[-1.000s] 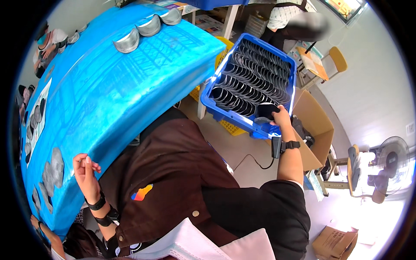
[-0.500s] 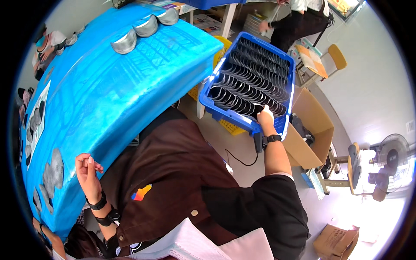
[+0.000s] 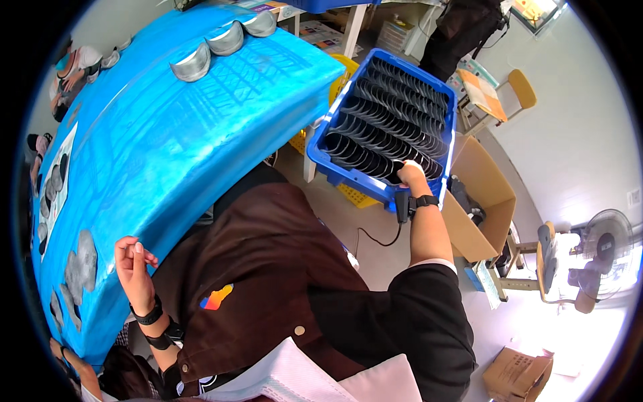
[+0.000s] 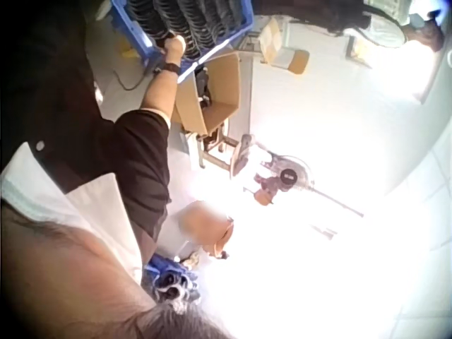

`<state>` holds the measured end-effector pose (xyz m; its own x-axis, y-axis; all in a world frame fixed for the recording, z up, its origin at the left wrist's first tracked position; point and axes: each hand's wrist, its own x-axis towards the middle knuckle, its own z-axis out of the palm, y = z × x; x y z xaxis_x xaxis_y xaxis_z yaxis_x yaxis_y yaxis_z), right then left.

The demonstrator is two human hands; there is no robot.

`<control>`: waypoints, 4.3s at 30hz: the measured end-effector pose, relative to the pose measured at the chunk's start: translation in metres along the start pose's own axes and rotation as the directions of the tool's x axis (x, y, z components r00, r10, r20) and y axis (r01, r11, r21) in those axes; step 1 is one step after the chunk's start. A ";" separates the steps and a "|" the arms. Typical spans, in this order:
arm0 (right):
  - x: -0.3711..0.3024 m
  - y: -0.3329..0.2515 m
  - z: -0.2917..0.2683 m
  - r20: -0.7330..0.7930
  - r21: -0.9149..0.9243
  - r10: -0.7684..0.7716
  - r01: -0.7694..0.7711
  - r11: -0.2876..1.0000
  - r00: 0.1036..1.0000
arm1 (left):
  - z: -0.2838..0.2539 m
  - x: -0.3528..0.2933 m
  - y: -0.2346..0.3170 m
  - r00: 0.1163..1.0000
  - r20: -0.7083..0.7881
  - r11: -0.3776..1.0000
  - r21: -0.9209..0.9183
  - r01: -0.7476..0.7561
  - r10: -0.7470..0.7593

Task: Manually assembling and inspecting small shoe components at a production table.

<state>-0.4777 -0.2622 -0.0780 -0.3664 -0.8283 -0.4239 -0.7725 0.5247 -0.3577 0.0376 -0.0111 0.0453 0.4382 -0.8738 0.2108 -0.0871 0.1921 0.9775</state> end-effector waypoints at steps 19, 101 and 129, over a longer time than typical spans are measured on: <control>0.019 -0.009 0.019 -0.203 -0.254 -0.173 0.119 0.960 0.964 | 0.010 0.004 -0.007 0.998 0.052 0.998 0.055 0.019 -0.022; 0.018 0.045 0.017 0.288 0.684 -0.090 -0.139 0.716 0.953 | 0.012 0.005 -0.003 0.952 0.213 0.965 0.192 0.178 -0.218; 0.024 0.029 0.022 0.070 0.721 0.154 -0.156 0.676 0.986 | -0.013 -0.004 0.008 0.959 0.255 0.985 0.152 0.084 -0.121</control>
<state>-0.4979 -0.2629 -0.1168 -0.4436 -0.7221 -0.5308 -0.0909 0.6254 -0.7750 0.0466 -0.0007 0.0525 0.2024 -0.9756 0.0855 -0.1848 0.0477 0.9816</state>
